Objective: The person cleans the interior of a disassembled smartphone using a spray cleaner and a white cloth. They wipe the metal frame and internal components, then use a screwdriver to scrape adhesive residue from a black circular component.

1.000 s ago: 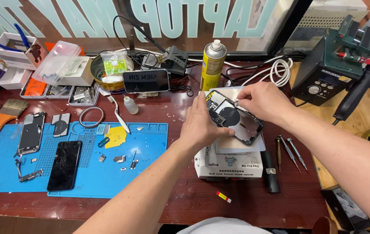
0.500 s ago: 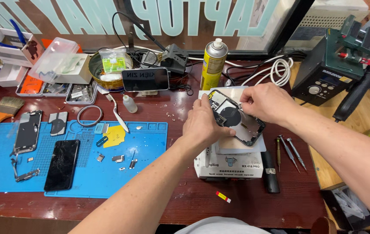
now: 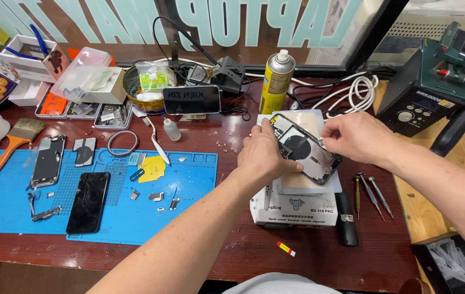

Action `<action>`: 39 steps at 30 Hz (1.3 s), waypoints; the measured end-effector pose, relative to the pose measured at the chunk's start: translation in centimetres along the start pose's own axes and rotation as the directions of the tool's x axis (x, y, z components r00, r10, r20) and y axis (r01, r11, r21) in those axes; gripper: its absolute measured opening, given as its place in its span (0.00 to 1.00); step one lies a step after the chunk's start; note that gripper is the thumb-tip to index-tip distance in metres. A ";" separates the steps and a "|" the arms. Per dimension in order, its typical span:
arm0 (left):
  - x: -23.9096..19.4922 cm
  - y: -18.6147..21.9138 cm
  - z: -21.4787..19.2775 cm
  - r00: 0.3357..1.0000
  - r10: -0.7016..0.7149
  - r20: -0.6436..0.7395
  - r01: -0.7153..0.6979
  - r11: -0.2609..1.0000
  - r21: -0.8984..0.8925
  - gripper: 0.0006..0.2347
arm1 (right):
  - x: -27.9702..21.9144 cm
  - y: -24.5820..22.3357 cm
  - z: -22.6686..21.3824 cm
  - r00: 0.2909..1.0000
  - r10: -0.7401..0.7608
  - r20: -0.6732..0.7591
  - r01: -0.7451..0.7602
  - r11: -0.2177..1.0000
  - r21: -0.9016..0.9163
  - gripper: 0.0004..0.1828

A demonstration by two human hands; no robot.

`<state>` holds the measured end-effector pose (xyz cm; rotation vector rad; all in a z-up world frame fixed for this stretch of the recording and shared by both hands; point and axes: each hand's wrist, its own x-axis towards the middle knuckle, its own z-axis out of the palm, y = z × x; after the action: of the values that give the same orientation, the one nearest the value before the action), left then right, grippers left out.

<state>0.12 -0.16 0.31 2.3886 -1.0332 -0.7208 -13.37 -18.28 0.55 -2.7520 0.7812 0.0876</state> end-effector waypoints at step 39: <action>0.2 0.0 0.1 1.000 0.017 -0.021 -0.016 0.999 0.029 0.54 | -3.1 0.6 0.4 0.957 0.288 0.039 -0.290 0.955 0.069 0.12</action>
<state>0.16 -0.33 0.13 2.4043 -1.0601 -0.6777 -16.27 -17.09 0.44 -2.5427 1.1507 0.1521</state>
